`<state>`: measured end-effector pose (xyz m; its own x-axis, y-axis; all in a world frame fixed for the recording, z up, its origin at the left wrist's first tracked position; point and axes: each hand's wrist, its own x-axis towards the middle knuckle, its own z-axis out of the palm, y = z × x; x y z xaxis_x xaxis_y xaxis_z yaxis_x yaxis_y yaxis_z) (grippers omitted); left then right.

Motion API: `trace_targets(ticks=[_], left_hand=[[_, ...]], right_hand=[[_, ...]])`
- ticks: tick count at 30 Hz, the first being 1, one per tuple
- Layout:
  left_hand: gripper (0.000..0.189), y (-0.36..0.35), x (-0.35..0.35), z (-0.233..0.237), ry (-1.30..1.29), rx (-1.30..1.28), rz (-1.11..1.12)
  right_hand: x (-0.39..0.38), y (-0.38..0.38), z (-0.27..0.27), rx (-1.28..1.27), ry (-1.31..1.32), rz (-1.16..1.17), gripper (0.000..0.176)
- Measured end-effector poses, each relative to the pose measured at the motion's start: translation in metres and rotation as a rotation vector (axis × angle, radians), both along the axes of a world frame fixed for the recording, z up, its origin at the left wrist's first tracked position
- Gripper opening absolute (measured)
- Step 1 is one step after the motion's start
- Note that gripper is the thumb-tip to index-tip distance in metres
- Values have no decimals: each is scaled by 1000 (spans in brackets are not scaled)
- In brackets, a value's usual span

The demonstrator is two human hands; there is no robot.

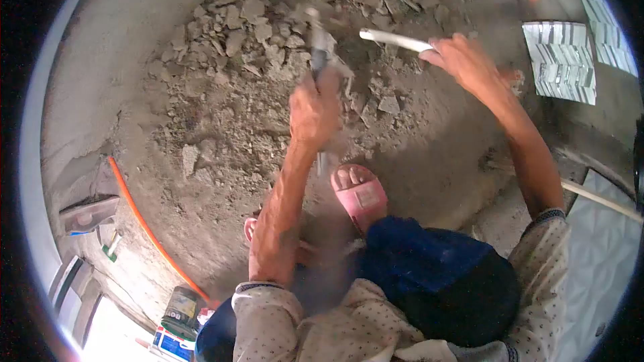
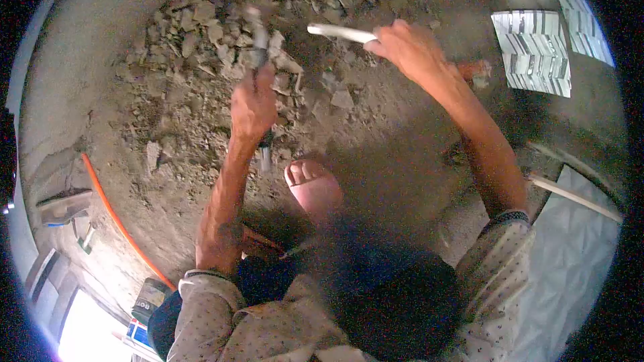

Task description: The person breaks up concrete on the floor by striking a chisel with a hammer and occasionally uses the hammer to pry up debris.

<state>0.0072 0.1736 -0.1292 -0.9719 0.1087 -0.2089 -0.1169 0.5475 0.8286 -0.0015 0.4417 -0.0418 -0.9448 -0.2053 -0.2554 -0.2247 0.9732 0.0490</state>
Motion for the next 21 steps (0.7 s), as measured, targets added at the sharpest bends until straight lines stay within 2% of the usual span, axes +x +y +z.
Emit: trace_targets(ticks=[2, 5, 6, 8, 9, 12, 14, 17, 18, 21], left_hand=[[40, 15, 1, 25, -199, 151, 252], [38, 34, 12, 19, -211, 105, 286], [37, 21, 23, -35, 347, -320, -190], [36, 7, 8, -39, 268, -135, -197], [36, 8, 5, -22, 118, -67, -140], [40, 22, 6, 27, -160, 144, 123], [46, 37, 14, 33, -206, 239, 283], [42, 27, 11, -5, 78, -32, -260], [46, 25, 4, -1, -73, 83, -136], [45, 37, 9, 31, -163, 87, 194]], right_hand=[[2, 2, -3, 16, -13, -16, 35], [4, -6, 7, 90, -20, -14, 35], [1, -6, 8, 65, 1, -11, 35], [3, 0, 5, 17, 19, -10, 34], [4, 0, 5, 14, 10, -20, 34], [11, 0, 8, 29, -41, -67, 34], [7, -5, 10, 60, -54, -90, 35], [1, 4, 10, -14, -50, 0, 35], [1, 5, 8, -4, -31, 9, 35], [13, 14, 4, 37, -36, -24, 35]])
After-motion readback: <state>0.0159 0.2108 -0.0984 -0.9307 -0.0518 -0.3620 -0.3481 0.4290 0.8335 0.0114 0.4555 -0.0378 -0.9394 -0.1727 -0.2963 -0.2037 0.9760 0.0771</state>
